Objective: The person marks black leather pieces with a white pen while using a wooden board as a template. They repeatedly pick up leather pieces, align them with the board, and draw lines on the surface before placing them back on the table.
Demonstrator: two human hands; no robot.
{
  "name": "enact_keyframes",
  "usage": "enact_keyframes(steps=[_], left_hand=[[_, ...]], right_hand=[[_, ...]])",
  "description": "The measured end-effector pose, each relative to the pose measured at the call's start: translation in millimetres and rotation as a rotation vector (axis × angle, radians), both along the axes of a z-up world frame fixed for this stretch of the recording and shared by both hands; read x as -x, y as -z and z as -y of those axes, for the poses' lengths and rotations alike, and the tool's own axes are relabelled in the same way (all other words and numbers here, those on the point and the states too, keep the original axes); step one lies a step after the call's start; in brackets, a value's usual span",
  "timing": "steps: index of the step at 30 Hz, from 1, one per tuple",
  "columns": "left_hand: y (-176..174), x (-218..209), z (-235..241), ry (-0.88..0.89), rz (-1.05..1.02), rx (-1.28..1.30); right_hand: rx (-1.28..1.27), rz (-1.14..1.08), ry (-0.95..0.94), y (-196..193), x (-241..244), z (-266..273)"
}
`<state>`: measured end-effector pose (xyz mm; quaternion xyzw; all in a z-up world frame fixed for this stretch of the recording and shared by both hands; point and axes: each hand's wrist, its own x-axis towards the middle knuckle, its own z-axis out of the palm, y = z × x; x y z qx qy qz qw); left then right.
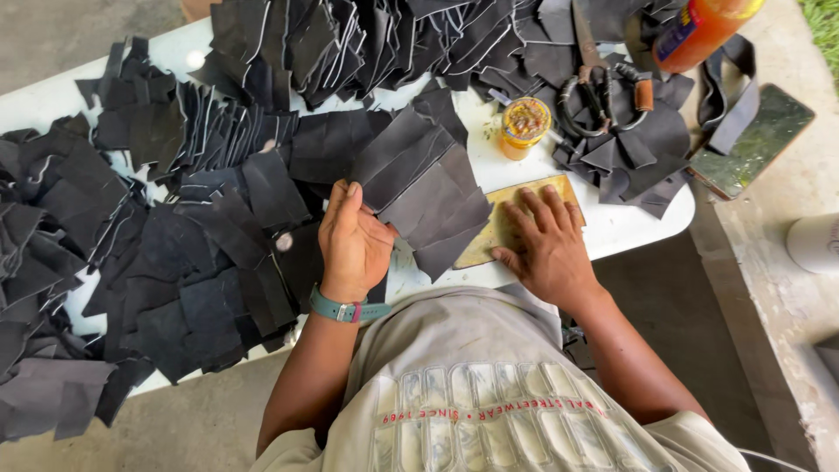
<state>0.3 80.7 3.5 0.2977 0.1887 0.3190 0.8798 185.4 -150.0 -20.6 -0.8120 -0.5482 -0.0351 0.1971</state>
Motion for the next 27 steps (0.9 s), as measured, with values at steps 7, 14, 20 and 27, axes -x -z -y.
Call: enact_keyframes(steps=[7, 14, 20, 27], left_hand=[[-6, 1, -12, 0.008, 0.016, 0.026], [12, -10, -14, -0.002, -0.025, 0.162], [4, -22, 11, 0.001, 0.149, 0.053], [-26, -28, 11, 0.146, 0.127, -0.216]], right_hand=[[-0.013, -0.105, -0.076, -5, -5, -12], [-0.306, -0.469, -0.021, -4, -2, 1], [-0.618, -1.695, -0.047, 13, -14, -6], [-1.024, -1.552, -0.124, -46, -59, 12]])
